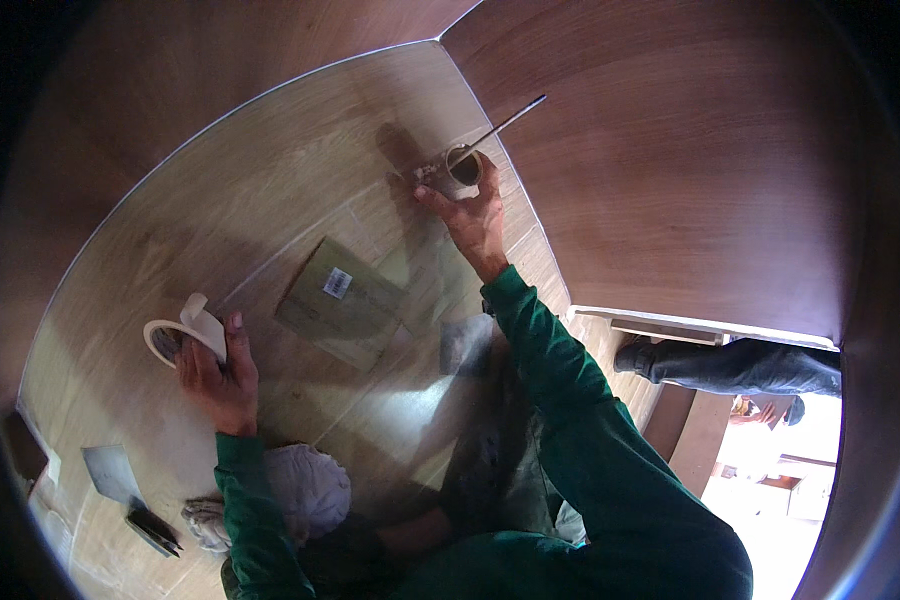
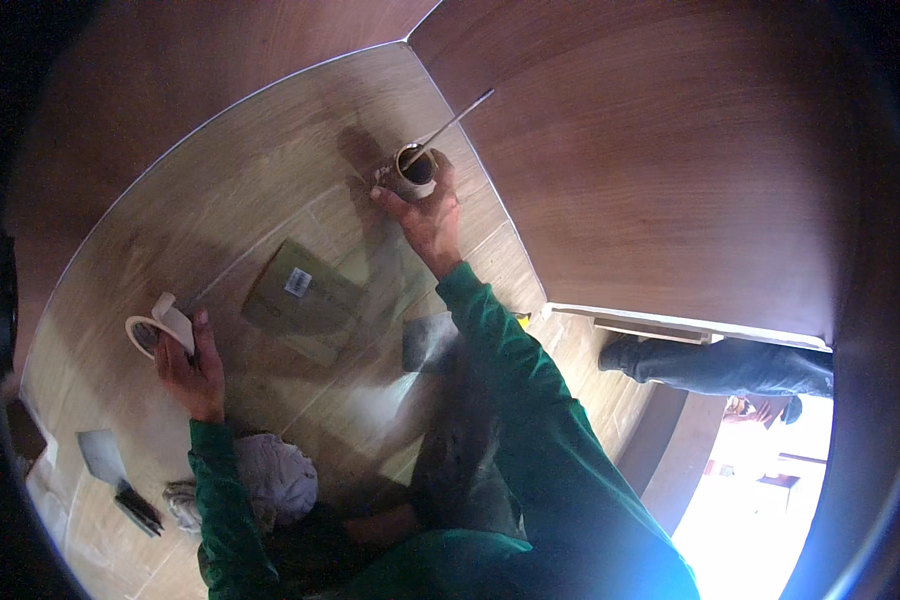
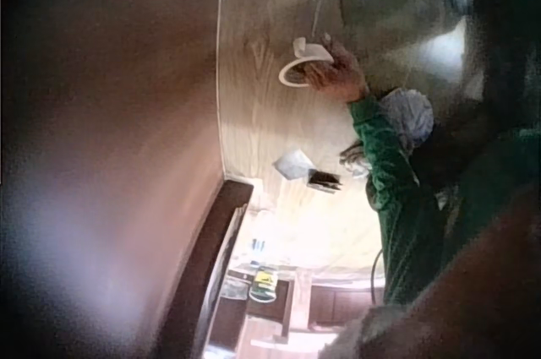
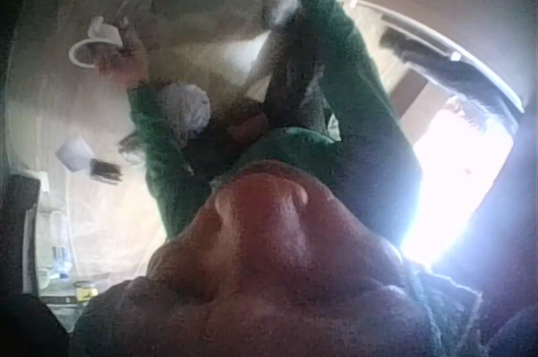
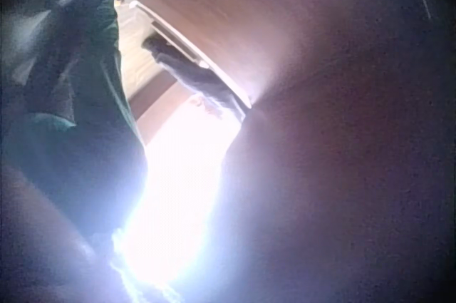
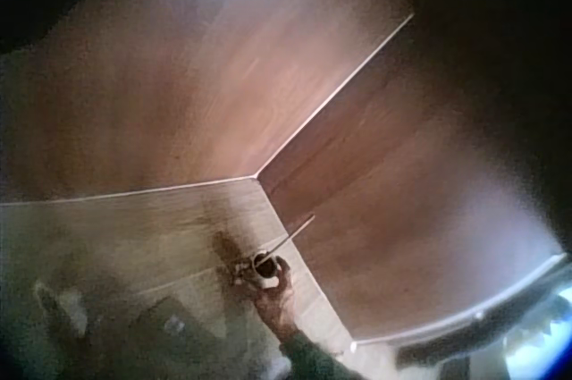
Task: The person applies masking tape along the seam between two wooden floor panels. They smooth the tape with a sanding block and use a utility knife to trim the excess tape at the corner.
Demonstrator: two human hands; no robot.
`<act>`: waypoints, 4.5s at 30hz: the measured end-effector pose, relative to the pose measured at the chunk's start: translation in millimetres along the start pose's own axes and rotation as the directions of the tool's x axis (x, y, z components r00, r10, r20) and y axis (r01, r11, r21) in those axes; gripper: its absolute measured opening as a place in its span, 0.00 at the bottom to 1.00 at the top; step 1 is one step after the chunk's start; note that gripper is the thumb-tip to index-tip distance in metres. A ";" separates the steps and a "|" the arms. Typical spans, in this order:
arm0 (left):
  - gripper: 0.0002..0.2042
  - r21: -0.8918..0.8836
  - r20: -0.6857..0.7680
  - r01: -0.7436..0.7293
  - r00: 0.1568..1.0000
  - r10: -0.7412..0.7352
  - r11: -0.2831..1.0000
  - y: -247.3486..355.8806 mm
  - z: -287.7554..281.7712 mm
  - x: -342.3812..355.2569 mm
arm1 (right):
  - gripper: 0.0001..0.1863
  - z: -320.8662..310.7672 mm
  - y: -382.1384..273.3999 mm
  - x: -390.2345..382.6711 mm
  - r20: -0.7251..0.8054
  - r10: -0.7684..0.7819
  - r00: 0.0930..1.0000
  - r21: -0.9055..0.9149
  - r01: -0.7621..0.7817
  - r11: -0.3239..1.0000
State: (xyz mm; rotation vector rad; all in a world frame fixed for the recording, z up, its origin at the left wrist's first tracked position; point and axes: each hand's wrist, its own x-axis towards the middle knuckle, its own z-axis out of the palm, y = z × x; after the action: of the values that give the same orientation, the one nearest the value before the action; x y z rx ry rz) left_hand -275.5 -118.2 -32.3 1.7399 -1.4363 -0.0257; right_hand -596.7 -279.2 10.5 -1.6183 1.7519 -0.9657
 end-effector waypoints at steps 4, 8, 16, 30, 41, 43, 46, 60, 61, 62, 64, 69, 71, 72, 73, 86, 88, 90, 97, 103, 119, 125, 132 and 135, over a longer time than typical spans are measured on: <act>0.17 -0.013 0.055 0.071 0.996 -0.071 0.997 2.1 4.3 -6.2 | 0.39 -7.8 2.3 8.3 0.044 0.002 0.999 -0.011 -0.002 1.000; 0.15 0.021 0.060 0.091 0.994 -0.092 0.996 -5.8 -0.8 -9.0 | 0.35 -24.9 -2.8 -7.5 0.011 0.100 0.995 0.092 -0.100 0.991; 0.15 -0.011 0.050 0.088 0.995 -0.088 0.996 3.3 2.3 -4.6 | 0.30 -88.8 64.8 -22.7 0.104 0.042 0.994 -0.075 -0.034 0.997; 0.12 -0.003 0.051 0.101 0.994 -0.101 0.995 -6.4 1.4 -14.0 | 0.33 -178.4 -12.2 114.0 0.886 0.084 0.456 -0.395 0.837 -0.379; 0.13 0.001 0.039 0.059 0.998 -0.059 0.998 -5.0 -1.8 -9.7 | 0.32 -165.2 12.1 93.8 0.862 0.166 0.479 -0.346 0.794 -0.499; 0.14 -0.027 0.078 0.090 0.993 -0.087 0.996 -2.4 -2.6 -8.8 | 0.32 -173.8 20.2 89.1 0.875 0.193 0.443 -0.314 0.825 -0.470; 0.15 0.028 0.063 0.033 0.997 -0.035 0.999 -4.5 -2.8 -8.9 | 0.35 -170.8 19.4 111.8 0.878 0.076 0.472 -0.401 0.813 -0.422; 0.18 0.028 -0.012 0.032 0.999 -0.032 0.999 -15.0 8.2 -16.3 | 0.34 -256.8 7.9 45.1 0.870 0.281 0.406 -0.260 0.860 -0.440; 0.18 0.042 -0.046 -0.006 0.999 0.008 0.999 -13.5 8.7 -13.7 | 0.33 -272.5 -9.6 47.7 0.862 0.234 0.450 -0.315 0.838 -0.446; 0.17 0.031 -0.018 0.025 1.000 -0.025 0.999 -13.6 10.7 -16.0 | 0.33 -284.2 -39.2 61.0 0.818 0.121 0.563 -0.433 0.740 -0.514; 0.16 0.048 0.054 0.056 0.997 -0.059 0.997 -23.1 6.3 -19.8 | 0.31 -269.7 -107.6 90.9 0.587 -0.257 0.768 -0.688 0.306 -0.657; 0.13 -0.021 0.057 0.083 0.995 -0.082 0.996 -27.7 8.1 -20.0 | 0.33 -282.7 -57.3 26.0 0.564 -0.043 0.825 -0.544 0.331 -0.771; 0.13 -0.097 0.099 0.155 0.984 -0.146 0.983 -23.9 15.8 -22.1 | 0.34 -327.9 9.2 -26.8 0.725 0.195 0.660 -0.360 0.605 -0.710; 0.13 -0.057 0.087 0.133 0.988 -0.128 0.989 -26.3 11.7 -20.9 | 0.33 -319.2 15.8 -53.8 0.655 0.379 0.654 -0.411 0.729 -0.547; 0.13 -0.020 0.083 0.112 0.990 -0.110 0.993 -22.5 8.5 -19.2 | 0.35 -322.5 21.6 -68.1 0.752 0.214 0.624 -0.428 0.708 -0.562; 0.14 -0.050 0.077 0.117 0.991 -0.113 0.992 -19.3 9.5 -16.9 | 0.30 -277.8 -2.4 7.7 0.671 0.032 0.741 -0.575 0.547 -0.608; 0.14 0.002 0.049 0.067 0.997 -0.067 0.998 -13.9 7.8 -16.0 | 0.30 -277.4 36.5 -17.9 0.747 0.231 0.623 -0.420 0.713 -0.562; 0.13 0.013 0.048 0.078 0.996 -0.079 0.997 -14.2 5.3 -11.8 | 0.30 -269.6 43.5 -33.7 0.740 0.380 0.554 -0.318 0.787 -0.529; 0.13 -0.017 0.070 0.051 0.996 -0.049 0.999 -22.9 3.9 -16.9 | 0.33 -292.0 -2.9 15.3 0.674 -0.044 0.737 -0.679 0.594 -0.432; 0.12 -0.011 0.051 0.045 0.998 -0.044 0.999 -3.3 9.8 -12.4 | 0.30 -291.8 49.0 -22.6 0.674 0.163 0.720 -0.511 0.615 -0.601; 0.13 -0.027 0.001 -0.005 1.000 0.005 1.000 -21.6 10.2 -14.4 | 0.36 -292.8 54.5 -83.2 0.501 0.079 0.862 -0.813 0.500 -0.298; 0.13 -0.059 -0.006 0.037 0.999 -0.037 0.998 -13.7 12.9 -9.2 | 0.36 -262.1 19.1 -203.7 0.359 0.143 0.922 -0.856 0.265 0.443; 0.13 -0.104 0.069 0.109 0.992 -0.102 0.989 -18.5 9.7 -9.0 | 0.32 -216.0 -37.3 -268.5 0.097 0.477 0.874 -0.627 -0.319 0.711; 0.12 -0.077 0.039 0.061 0.998 -0.058 0.995 -23.7 14.1 -11.4 | 0.26 -268.5 23.1 -255.7 0.082 0.485 0.871 -0.397 -0.418 0.817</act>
State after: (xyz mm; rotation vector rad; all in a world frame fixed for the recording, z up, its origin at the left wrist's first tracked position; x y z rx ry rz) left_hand -267.7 -117.9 -61.1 1.7253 -1.3910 -0.1444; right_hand -796.4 10.1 130.9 -1.3345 2.1414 -0.2625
